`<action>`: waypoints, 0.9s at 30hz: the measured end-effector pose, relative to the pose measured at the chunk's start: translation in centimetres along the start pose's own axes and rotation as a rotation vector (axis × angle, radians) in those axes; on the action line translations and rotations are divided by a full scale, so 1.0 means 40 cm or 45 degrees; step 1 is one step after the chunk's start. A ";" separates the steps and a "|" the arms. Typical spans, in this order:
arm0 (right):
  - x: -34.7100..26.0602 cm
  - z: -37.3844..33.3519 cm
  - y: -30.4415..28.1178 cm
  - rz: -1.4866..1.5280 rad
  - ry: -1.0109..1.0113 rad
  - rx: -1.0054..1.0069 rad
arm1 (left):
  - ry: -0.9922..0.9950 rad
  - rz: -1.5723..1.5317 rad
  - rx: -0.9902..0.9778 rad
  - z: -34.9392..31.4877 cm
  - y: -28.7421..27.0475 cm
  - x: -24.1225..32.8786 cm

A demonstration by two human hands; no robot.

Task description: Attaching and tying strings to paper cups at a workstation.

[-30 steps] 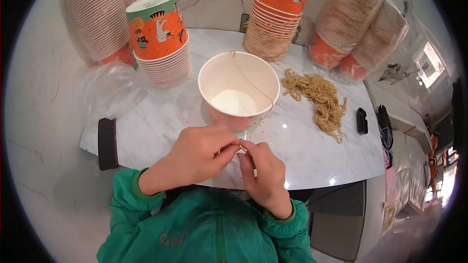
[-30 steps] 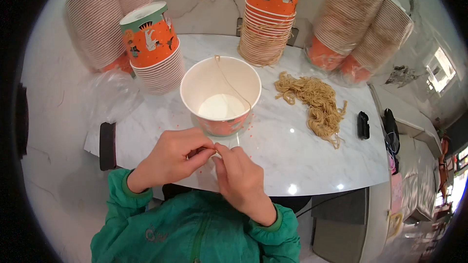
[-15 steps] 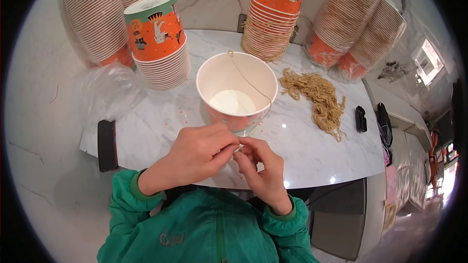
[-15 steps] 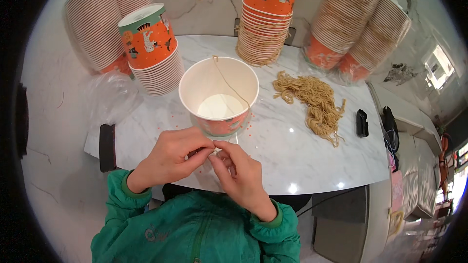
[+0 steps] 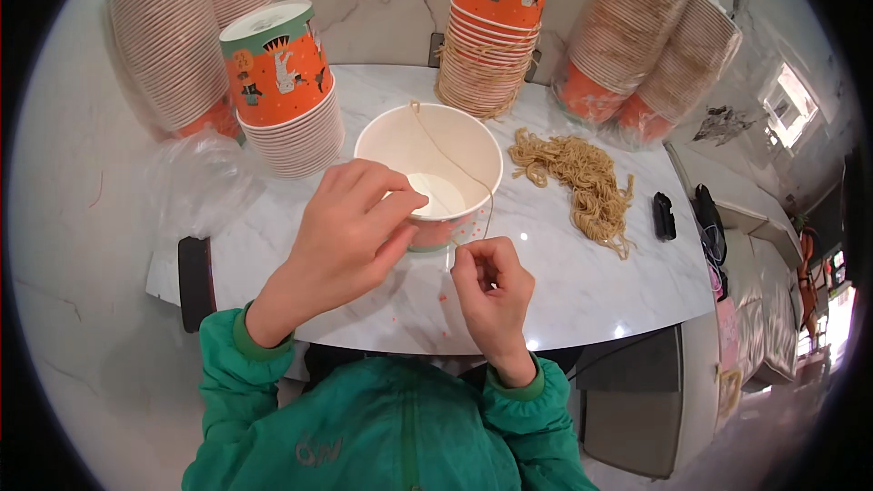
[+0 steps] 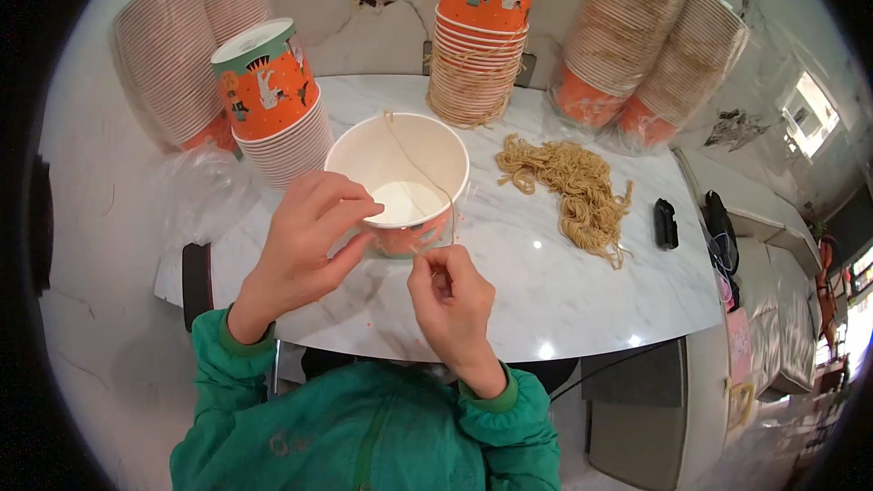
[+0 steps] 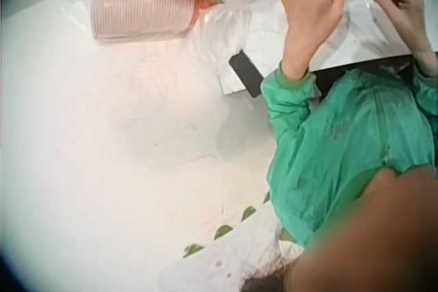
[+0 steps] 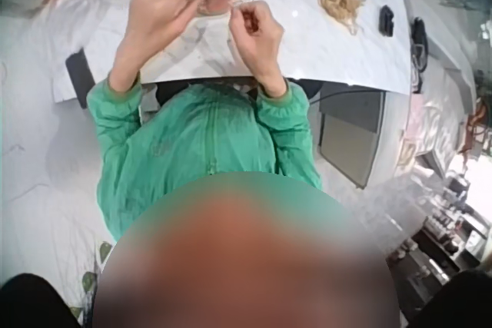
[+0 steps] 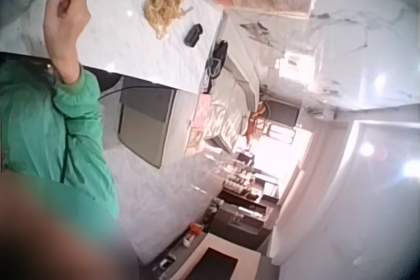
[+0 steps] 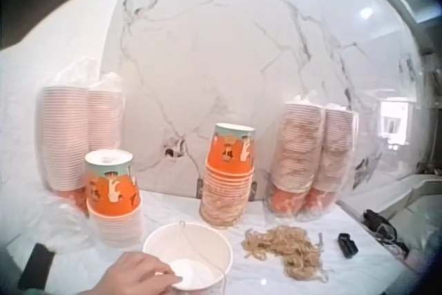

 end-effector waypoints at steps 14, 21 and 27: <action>0.013 0.012 0.045 0.019 0.093 0.076 | -0.041 -0.146 -0.049 -0.012 0.035 -0.022; 0.006 0.020 0.055 0.000 0.093 0.059 | -0.060 -0.183 -0.054 -0.011 0.029 -0.015; 0.005 0.021 0.060 0.080 0.158 0.060 | -0.070 -0.242 -0.092 -0.001 0.029 -0.015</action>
Point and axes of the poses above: each hand's wrist, its own z-axis towards the middle knuckle, its own y-axis out of the palm, x = y × z, the point moved 2 cm from there along z, towards the middle knuckle, and after that the axes turned 6 degrees about -y, right-handed, at the moved point
